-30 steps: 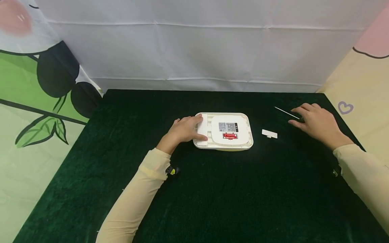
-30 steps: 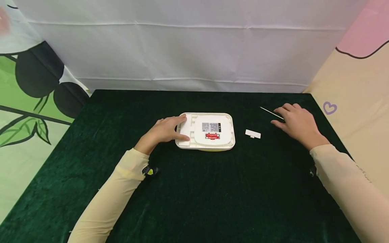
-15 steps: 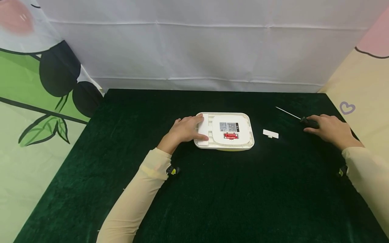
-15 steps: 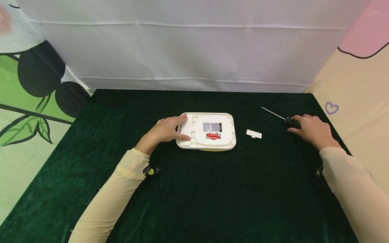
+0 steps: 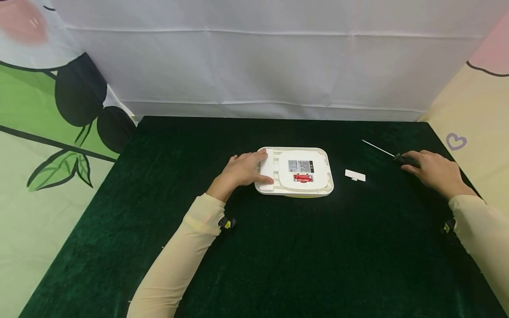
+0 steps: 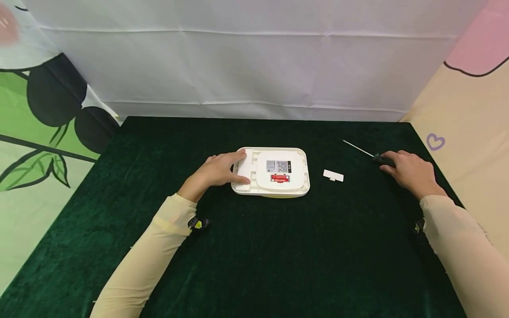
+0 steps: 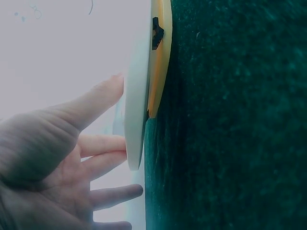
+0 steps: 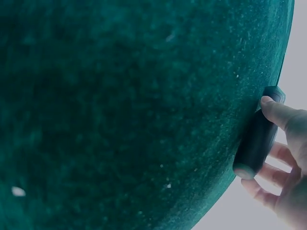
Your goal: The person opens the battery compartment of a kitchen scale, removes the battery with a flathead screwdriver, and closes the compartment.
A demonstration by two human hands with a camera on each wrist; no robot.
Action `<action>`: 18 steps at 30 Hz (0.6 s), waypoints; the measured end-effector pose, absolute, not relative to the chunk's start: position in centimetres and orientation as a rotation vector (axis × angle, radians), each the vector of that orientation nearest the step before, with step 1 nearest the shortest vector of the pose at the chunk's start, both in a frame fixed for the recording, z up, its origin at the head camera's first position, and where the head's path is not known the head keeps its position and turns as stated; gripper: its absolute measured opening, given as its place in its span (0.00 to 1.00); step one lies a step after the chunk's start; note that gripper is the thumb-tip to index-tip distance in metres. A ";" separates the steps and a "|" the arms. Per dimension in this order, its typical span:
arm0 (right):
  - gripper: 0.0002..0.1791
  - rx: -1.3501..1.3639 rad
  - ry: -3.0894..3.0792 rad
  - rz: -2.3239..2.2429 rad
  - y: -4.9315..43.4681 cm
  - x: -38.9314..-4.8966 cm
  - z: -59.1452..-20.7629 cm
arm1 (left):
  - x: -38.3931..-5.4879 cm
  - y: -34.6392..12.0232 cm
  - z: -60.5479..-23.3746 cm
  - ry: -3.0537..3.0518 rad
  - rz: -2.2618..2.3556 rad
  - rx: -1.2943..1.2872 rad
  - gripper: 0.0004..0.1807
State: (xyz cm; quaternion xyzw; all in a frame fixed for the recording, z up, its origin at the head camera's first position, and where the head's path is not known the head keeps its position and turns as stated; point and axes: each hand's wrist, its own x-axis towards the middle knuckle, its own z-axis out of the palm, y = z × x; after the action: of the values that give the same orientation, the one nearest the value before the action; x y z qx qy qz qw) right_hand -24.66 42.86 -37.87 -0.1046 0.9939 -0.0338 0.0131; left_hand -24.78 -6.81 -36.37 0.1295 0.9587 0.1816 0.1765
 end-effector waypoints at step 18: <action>0.17 -0.616 3.203 0.046 38.9 -24.4 -34.7 | -24.9 -6.9 -36.4 2.707 0.504 0.379 0.49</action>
State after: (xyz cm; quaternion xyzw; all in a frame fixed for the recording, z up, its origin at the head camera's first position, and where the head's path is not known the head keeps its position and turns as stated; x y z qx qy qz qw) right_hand -24.38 38.89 -34.70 -0.1885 0.9801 0.0140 -0.0603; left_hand -24.94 -6.86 -36.43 0.1341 0.9580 0.1782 0.1801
